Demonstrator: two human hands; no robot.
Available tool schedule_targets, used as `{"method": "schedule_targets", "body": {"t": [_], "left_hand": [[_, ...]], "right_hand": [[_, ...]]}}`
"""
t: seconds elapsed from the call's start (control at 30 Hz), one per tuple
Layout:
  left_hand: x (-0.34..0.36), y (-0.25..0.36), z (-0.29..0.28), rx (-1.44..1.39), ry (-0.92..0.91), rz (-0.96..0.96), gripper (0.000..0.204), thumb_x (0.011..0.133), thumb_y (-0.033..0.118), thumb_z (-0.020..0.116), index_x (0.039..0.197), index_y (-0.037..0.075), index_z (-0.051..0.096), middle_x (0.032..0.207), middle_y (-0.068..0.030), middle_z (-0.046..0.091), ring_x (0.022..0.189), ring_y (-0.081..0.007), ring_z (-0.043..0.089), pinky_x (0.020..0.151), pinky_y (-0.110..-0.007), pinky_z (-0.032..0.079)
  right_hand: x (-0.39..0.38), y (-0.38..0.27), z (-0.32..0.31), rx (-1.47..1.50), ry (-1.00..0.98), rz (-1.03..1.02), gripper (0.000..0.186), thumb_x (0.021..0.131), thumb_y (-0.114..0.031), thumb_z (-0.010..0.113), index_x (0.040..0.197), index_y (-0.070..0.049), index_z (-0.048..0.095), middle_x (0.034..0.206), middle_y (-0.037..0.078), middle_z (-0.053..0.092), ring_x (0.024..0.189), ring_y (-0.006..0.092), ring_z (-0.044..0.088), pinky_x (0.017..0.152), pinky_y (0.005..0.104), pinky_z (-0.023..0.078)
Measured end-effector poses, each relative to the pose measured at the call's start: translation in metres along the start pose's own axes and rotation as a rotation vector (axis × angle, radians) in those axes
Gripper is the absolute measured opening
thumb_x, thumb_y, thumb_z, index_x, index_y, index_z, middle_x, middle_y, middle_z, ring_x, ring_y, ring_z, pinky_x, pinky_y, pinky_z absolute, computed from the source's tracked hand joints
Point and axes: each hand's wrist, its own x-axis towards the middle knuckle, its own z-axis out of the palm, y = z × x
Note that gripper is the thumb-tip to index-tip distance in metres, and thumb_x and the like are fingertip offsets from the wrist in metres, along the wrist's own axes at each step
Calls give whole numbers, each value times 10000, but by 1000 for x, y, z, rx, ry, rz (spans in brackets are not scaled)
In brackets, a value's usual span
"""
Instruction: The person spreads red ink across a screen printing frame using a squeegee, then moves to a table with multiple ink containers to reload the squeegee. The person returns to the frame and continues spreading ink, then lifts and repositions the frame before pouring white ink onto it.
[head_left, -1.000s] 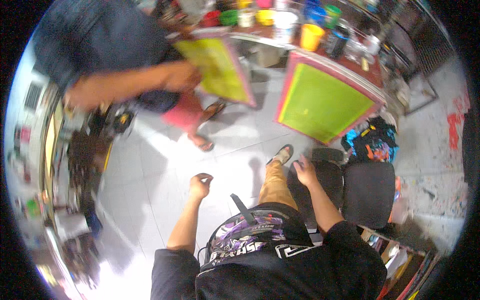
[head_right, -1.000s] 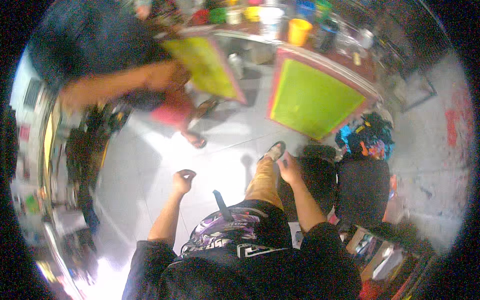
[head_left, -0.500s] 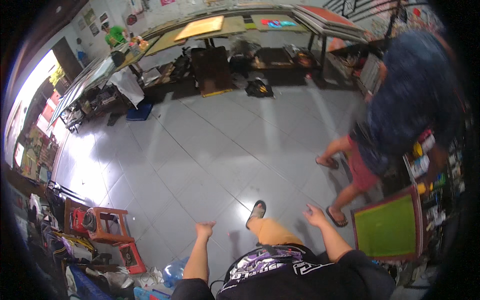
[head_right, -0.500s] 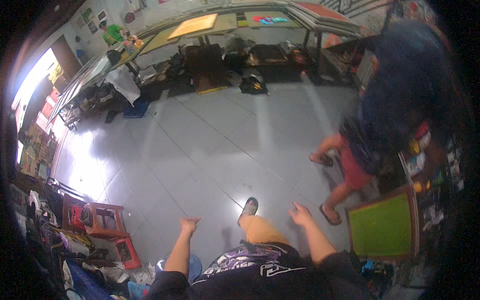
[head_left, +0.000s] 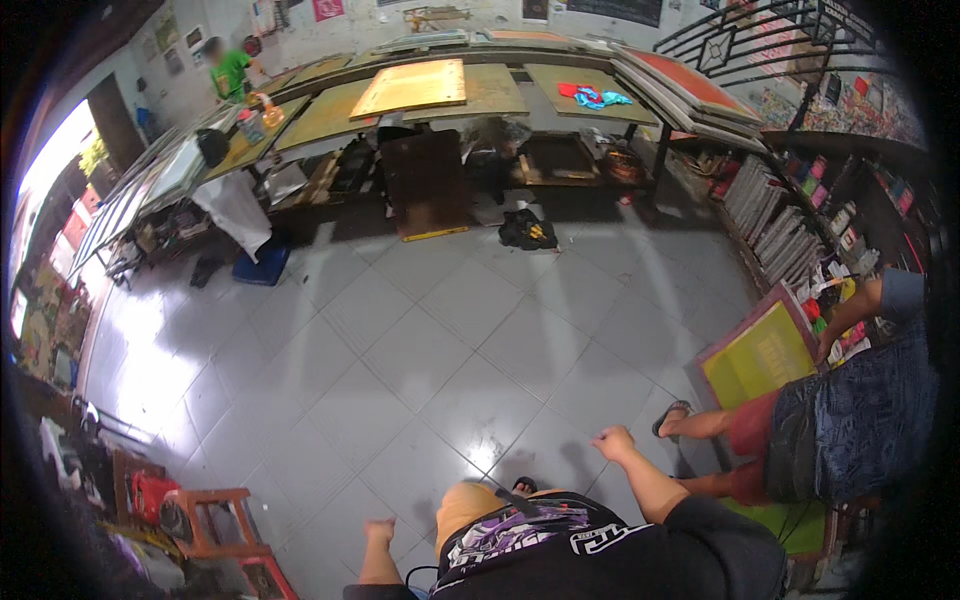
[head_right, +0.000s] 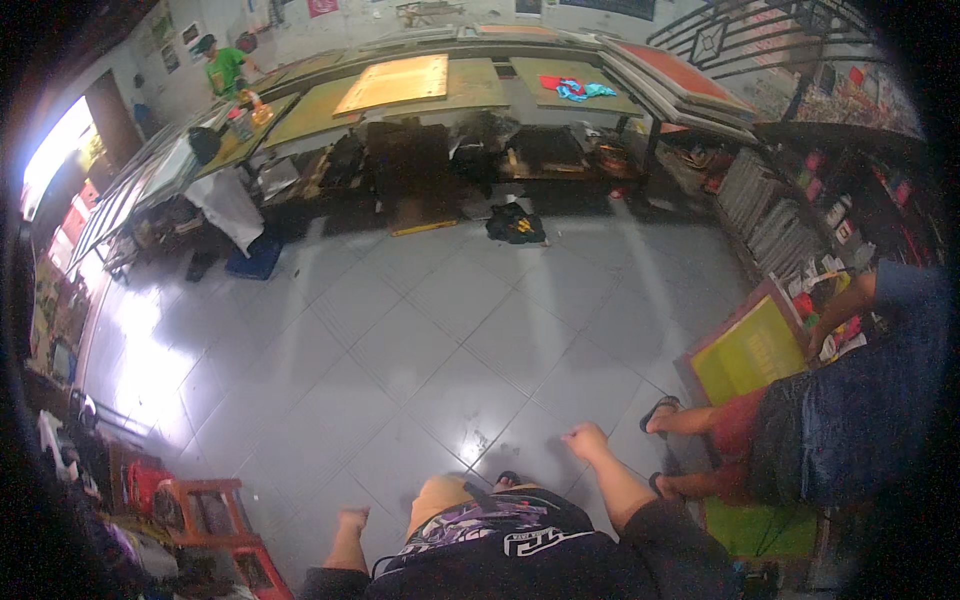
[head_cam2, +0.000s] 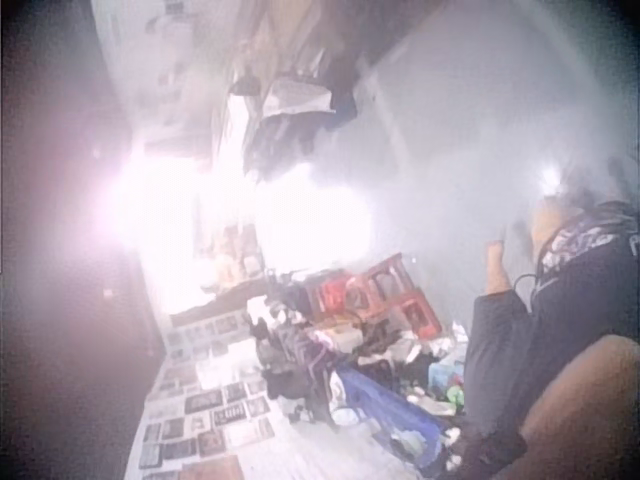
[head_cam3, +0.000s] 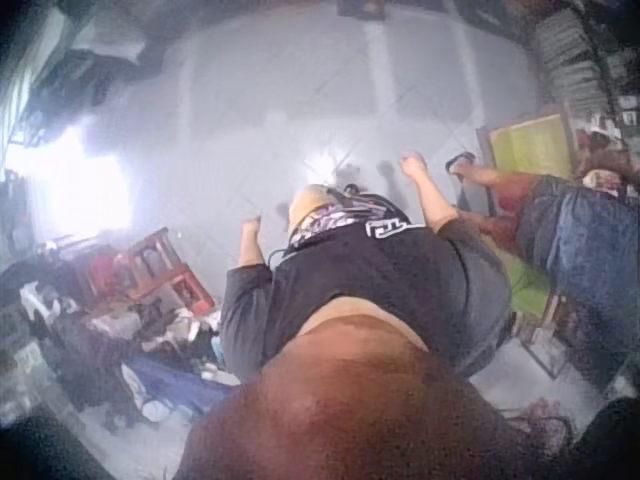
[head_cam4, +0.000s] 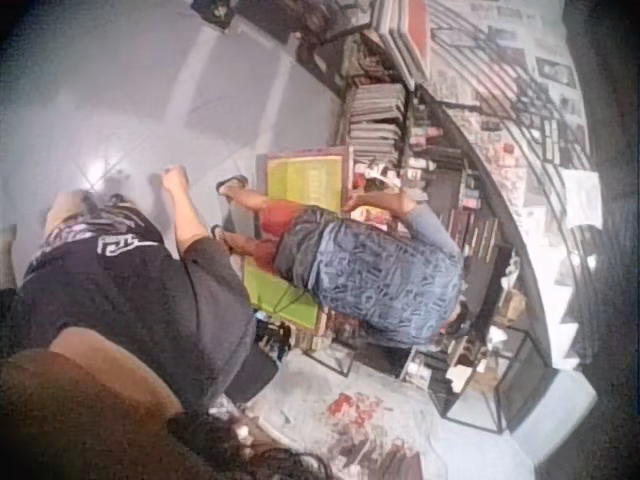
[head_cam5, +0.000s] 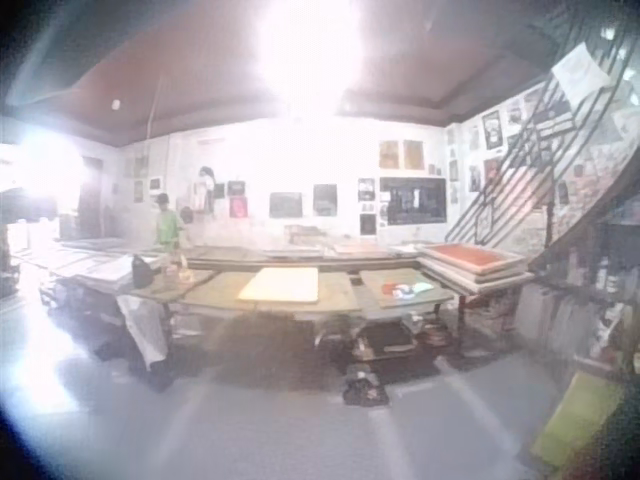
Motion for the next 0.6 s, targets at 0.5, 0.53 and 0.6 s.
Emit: {"method": "schedule_targets", "body": {"t": [0.5,0.53,0.6], "left_hand": [[241,118,-376,345,58,344,394,890,231,262,1207,148,481,1199,-127,505,1132,-288,455,977,-409,308],[254,150,-406,351,130,398,398,892,214,256,1213,145,480,1216,-112,496,1125,-289,460,978,-402,315],[294,222,-456,-110,125,365,440,842,296,468,1152,-16,496,1165,-168,526,1095,-275,488,935,-367,363]], "right_hand": [[101,-12,37,57,168,568,231,719,-269,570,814,-84,671,904,154,625,860,305,593,788,367,465],[97,-25,32,167,184,657,212,709,-260,579,799,-93,675,891,151,629,852,303,596,785,362,467],[99,-37,25,306,179,806,219,694,-257,629,783,-60,663,852,140,635,820,269,602,755,347,472]]}}
